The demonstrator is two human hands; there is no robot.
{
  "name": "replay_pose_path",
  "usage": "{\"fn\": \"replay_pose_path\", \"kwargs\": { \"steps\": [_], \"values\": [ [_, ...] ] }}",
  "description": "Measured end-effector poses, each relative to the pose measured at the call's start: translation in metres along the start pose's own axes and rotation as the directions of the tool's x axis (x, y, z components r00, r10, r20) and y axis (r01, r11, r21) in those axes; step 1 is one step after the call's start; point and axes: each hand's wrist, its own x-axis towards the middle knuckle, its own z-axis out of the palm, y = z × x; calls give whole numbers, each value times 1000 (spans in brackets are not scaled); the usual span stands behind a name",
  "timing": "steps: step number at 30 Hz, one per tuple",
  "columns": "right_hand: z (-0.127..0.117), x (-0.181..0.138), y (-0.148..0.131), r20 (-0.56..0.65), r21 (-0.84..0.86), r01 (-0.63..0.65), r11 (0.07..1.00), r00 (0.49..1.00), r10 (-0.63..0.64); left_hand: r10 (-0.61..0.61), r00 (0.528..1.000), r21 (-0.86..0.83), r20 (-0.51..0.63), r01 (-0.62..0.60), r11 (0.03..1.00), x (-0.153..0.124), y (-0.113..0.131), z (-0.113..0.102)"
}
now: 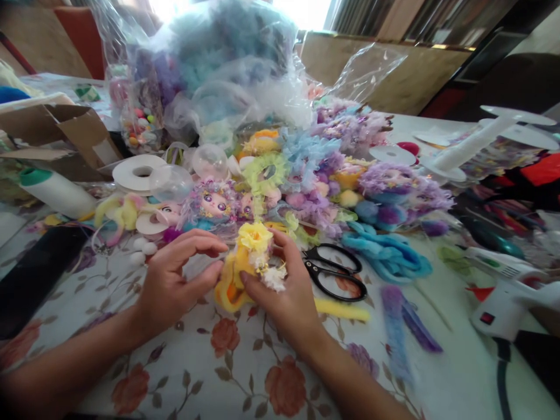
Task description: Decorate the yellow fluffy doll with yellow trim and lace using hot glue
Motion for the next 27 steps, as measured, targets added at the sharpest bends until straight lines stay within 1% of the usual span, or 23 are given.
{"fn": "replay_pose_path", "kwargs": {
  "steps": [3, 6, 13, 19, 21, 23, 27],
  "values": [
    [2, -2, 2, -2, -34, 81, 996, 997, -81, -25, 1000, 3, 16, 25, 1000, -2, 0, 4],
    [4, -4, 4, 1, -83, 149, 985, 989, -149, -34, 999, -9, 9, 34, 999, -3, -1, 7],
    [7, -7, 9, -24, -107, 225, 969, 973, -228, -57, 998, -59, -3, 57, 997, -2, 1, 7],
    [10, -10, 9, -81, -227, 331, 916, 931, -356, -171, 984, -79, -43, 168, 983, -6, 3, 9],
    [10, -11, 8, -94, -263, 343, 902, 921, -378, -162, 985, -71, -55, 158, 985, -6, 2, 9],
    [11, -11, 9, -100, -281, 350, 894, 915, -390, -127, 990, -62, -67, 123, 991, -6, 2, 9],
    [11, -12, 15, -111, -246, 369, 897, 908, -404, -92, 991, -70, -95, 86, 994, -7, 2, 10]
  ]
}}
